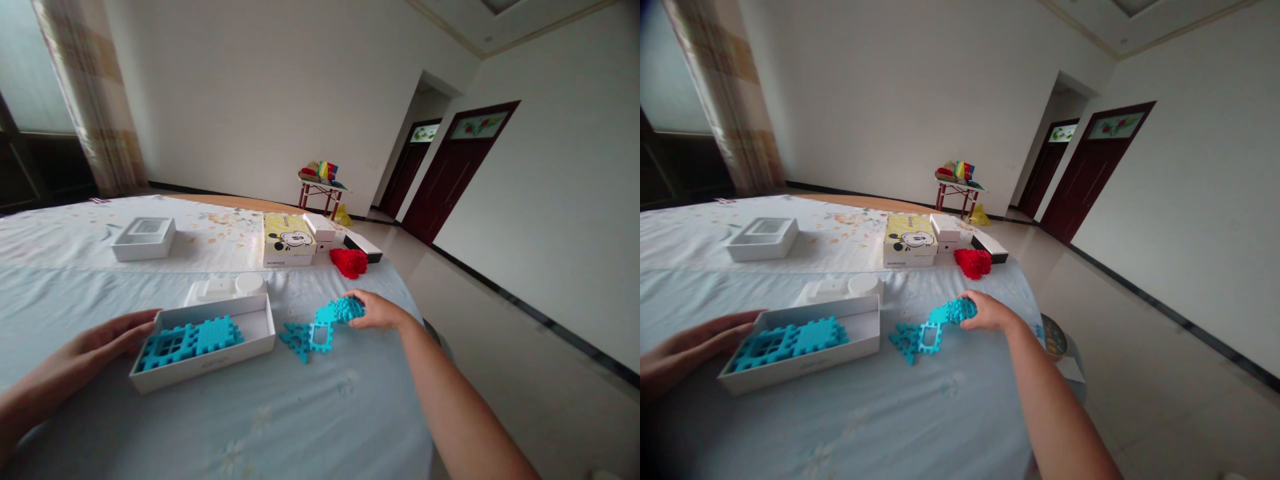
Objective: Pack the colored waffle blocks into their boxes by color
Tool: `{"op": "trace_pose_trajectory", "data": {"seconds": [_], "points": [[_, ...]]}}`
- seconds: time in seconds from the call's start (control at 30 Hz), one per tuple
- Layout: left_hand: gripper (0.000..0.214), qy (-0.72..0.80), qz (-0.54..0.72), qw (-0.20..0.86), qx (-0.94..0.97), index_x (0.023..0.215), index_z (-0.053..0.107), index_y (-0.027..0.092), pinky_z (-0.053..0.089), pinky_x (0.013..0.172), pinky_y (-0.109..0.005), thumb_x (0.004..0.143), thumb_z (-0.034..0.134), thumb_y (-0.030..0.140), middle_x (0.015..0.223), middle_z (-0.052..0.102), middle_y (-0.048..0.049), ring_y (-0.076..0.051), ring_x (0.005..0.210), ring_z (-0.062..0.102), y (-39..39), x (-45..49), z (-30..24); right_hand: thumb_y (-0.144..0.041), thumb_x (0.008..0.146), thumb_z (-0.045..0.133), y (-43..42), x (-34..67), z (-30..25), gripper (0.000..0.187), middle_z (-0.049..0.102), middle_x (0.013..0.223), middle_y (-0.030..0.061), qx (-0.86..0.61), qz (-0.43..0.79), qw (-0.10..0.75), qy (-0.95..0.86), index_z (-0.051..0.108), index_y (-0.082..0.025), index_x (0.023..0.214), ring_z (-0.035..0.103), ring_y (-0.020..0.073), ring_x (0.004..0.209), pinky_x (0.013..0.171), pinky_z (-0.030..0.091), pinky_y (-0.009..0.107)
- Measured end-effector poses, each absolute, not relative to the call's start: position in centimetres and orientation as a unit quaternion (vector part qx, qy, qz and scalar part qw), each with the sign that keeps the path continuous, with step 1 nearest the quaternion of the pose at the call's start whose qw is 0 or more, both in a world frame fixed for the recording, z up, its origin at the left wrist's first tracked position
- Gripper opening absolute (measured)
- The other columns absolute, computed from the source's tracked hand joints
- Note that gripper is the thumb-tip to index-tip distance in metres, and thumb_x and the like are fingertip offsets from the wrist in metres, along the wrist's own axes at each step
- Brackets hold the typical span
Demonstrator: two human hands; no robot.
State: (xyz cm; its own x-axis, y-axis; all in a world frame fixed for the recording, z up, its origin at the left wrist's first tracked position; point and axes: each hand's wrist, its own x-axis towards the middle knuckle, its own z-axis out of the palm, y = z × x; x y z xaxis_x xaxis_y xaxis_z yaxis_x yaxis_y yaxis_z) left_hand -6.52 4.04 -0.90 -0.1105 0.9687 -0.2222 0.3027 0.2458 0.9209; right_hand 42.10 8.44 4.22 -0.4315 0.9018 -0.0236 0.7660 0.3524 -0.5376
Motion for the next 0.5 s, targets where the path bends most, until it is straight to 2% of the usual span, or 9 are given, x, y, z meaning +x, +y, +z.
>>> {"op": "trace_pose_trajectory", "data": {"seconds": [0.07, 0.13, 0.3, 0.37, 0.5], "points": [[0.068, 0.629, 0.361, 0.499, 0.475, 0.117, 0.050, 0.031, 0.056, 0.071, -0.029, 0.057, 0.065, 0.060, 0.100, 0.071, 0.0034, -0.025, 0.093, 0.064, 4.1, -6.8, -0.9, -0.028, 0.060, 0.068, 8.3, 42.1, 4.6, 0.060, 0.058, 0.098, 0.0035, -0.505, 0.278, 0.148, -0.803, 0.048, -0.017, 0.116, 0.055, 0.0169, 0.084, 0.074, 0.043, 0.028], [0.070, 0.633, 0.365, 0.496, 0.469, 0.117, 0.050, 0.030, 0.056, 0.070, -0.028, 0.056, 0.065, 0.061, 0.102, 0.070, 0.0028, -0.025, 0.095, 0.063, 3.9, -6.7, -0.6, -0.028, 0.060, 0.068, 8.3, 42.2, 4.7, 0.060, 0.059, 0.098, 0.0032, -0.504, 0.288, 0.148, -0.801, 0.048, -0.017, 0.116, 0.055, 0.0169, 0.084, 0.075, 0.043, 0.028], [0.072, 0.634, 0.383, 0.494, 0.454, 0.113, 0.054, 0.027, 0.056, 0.068, -0.026, 0.052, 0.067, 0.062, 0.101, 0.070, 0.0016, -0.025, 0.093, 0.064, 3.4, -5.8, 0.4, -0.020, 0.054, 0.069, 8.7, 42.8, 4.7, 0.054, 0.059, 0.099, 0.0056, -0.560, 0.184, 0.135, -0.796, 0.055, -0.016, 0.106, 0.055, 0.0201, 0.087, 0.077, 0.042, 0.031], [0.073, 0.639, 0.387, 0.482, 0.458, 0.111, 0.057, 0.026, 0.055, 0.067, -0.024, 0.049, 0.069, 0.062, 0.102, 0.070, 0.0011, -0.024, 0.093, 0.064, 3.4, -5.7, 0.6, -0.022, 0.056, 0.068, 8.8, 43.0, 5.0, 0.057, 0.058, 0.103, 0.0057, -0.547, 0.189, 0.155, -0.801, 0.053, -0.017, 0.111, 0.055, 0.0200, 0.089, 0.079, 0.042, 0.031], [0.076, 0.632, 0.378, 0.498, 0.457, 0.116, 0.053, 0.026, 0.056, 0.068, -0.028, 0.051, 0.068, 0.061, 0.102, 0.070, 0.0002, -0.024, 0.089, 0.066, 3.3, -5.7, 0.7, -0.026, 0.061, 0.068, 8.8, 42.8, 5.5, 0.061, 0.057, 0.107, 0.0048, -0.510, 0.240, 0.176, -0.807, 0.047, -0.019, 0.118, 0.055, 0.0188, 0.092, 0.082, 0.042, 0.031]]}}
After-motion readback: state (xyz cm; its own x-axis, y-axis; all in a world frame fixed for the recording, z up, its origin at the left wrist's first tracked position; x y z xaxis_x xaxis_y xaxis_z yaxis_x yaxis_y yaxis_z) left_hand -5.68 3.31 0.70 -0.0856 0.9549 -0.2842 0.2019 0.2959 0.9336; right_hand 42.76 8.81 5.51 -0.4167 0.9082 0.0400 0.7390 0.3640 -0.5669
